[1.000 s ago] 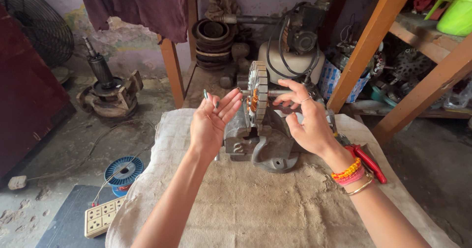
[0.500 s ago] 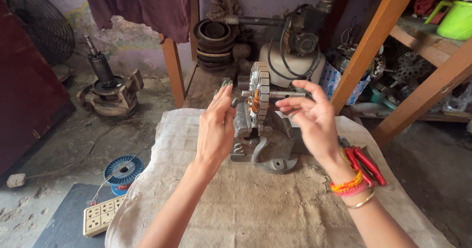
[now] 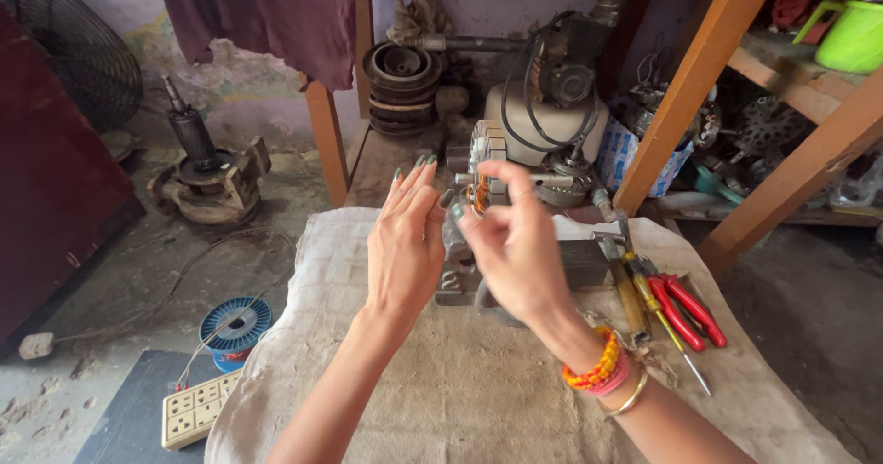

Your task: The person winds copper wire around the slots of a motor stator held in a bench vise. They use a screwdriver to guide and pack the wire into the slots, then continue winding by hand, repeating the process across multiple slots.

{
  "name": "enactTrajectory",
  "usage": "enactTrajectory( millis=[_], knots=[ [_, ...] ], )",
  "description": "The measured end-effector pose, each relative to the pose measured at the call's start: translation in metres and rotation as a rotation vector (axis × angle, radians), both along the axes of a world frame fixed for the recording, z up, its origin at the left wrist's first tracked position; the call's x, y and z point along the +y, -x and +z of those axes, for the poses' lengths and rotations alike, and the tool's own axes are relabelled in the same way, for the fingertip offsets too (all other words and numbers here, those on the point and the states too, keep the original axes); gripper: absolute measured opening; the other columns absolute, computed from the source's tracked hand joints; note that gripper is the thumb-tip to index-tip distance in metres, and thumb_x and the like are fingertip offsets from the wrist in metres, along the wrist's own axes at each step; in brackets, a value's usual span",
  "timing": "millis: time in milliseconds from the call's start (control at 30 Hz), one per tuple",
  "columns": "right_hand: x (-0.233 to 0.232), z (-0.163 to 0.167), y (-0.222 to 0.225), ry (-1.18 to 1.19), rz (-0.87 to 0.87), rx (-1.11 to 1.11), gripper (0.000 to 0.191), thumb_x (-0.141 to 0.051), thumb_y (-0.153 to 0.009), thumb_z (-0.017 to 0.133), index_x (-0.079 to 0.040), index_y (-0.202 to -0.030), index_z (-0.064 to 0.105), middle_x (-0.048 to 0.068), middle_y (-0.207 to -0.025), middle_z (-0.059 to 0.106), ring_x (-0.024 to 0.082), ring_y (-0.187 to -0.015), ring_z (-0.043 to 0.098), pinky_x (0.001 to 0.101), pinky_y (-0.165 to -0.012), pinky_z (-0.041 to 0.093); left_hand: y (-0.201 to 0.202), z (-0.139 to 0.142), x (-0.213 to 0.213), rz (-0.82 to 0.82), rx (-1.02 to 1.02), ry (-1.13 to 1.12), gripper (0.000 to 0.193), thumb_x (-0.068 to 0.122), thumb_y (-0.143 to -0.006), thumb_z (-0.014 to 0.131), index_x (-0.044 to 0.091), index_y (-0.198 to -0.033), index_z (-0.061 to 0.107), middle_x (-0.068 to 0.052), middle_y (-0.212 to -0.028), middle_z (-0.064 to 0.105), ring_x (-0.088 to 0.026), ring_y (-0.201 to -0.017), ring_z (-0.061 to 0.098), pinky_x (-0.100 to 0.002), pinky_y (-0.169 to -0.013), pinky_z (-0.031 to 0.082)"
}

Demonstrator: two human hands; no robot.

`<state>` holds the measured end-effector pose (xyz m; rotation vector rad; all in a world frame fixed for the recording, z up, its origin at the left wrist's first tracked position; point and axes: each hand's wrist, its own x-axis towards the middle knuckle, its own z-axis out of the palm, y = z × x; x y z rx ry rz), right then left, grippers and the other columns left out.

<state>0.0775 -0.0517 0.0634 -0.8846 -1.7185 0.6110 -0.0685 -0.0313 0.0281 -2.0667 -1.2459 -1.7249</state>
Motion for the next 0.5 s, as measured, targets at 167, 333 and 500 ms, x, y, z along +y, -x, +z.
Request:
enactTrajectory(
  millis=[167,333,500],
  knots=[
    [0.017,0.008,-0.025,-0.216,-0.115,0.134,0.025,0.001,-0.096,0.069,-0.001,-0.117,0.055,-0.007,-0.056,0.048,0.0,-0.05,0.037,0.0221,-0.047,0.025,-0.007,0.001,0.001,0.072,0.018,-0.07,0.023,0.002,-0.091,0.065,-0.003,-0.114,0.059,-0.016,-0.117,0.07,-0.037,-0.126,0.06,-0.05,-0.117,0.039],
    [0.045,0.012,-0.043,-0.474,-0.276,0.003,0.026,0.005,-0.095,0.073,-0.002,-0.113,0.057,-0.006,-0.058,0.033,0.002,-0.055,0.031,0.0234,-0.053,0.026,-0.016,0.01,0.013,0.2,0.077,-0.125,0.025,0.009,-0.085,0.075,0.003,-0.101,0.056,-0.012,-0.098,0.065,-0.032,-0.1,0.061,-0.045,-0.101,0.045],
    [0.07,0.008,-0.053,-0.614,-0.316,-0.121,0.024,0.007,-0.095,0.072,-0.004,-0.111,0.059,-0.002,-0.057,0.033,0.006,-0.051,0.031,0.026,-0.051,0.027,-0.019,0.016,0.03,0.232,0.148,-0.134,0.022,0.007,-0.085,0.073,0.004,-0.098,0.055,-0.01,-0.093,0.06,-0.03,-0.093,0.058,-0.043,-0.092,0.046]
  ],
)
